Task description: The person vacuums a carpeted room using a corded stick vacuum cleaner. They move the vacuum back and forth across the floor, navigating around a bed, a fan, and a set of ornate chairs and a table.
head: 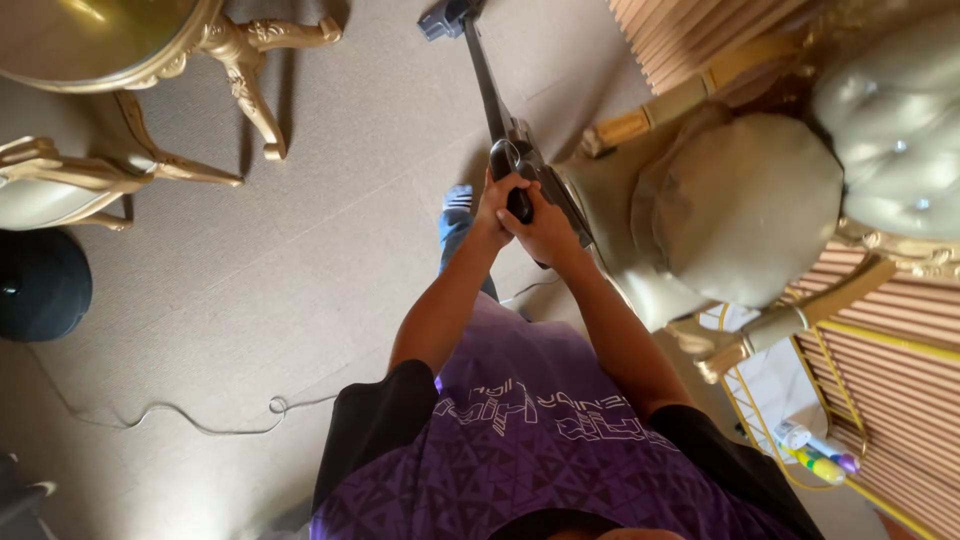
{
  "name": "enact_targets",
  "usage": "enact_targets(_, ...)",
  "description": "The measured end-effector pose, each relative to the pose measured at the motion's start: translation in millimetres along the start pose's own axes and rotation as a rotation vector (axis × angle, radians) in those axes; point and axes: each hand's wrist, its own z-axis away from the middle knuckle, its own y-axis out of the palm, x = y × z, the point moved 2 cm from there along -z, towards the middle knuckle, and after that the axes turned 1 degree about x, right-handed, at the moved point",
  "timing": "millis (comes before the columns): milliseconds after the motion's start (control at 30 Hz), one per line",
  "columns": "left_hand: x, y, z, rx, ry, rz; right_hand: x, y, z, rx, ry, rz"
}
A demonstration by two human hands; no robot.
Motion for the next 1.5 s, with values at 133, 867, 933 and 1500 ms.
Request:
enact_targets(133, -70.7, 8.8, -55.5, 0.000, 0.053, 0.011, 43.5, -5.2, -80.2, -0.004, -0.004, 0.043)
enact_targets(867, -339.4, -11.2, -326.4, 0.008, 0.125, -0.040, 263.7, -27.9, -385.0, 0.082, -0.017, -0.033)
enact_targets(933, -350.7, -12.4, -334.8, 0.011, 0.140, -0.043, 277.0, -29.3, -399.1, 0.080, -0.035, -0.046)
enact_targets(1500, -248.9, -26.4, -219.7, -0.171, 0.101, -0.159, 209.1, -18.1, -260.9, 0.133, -0.062, -0.086)
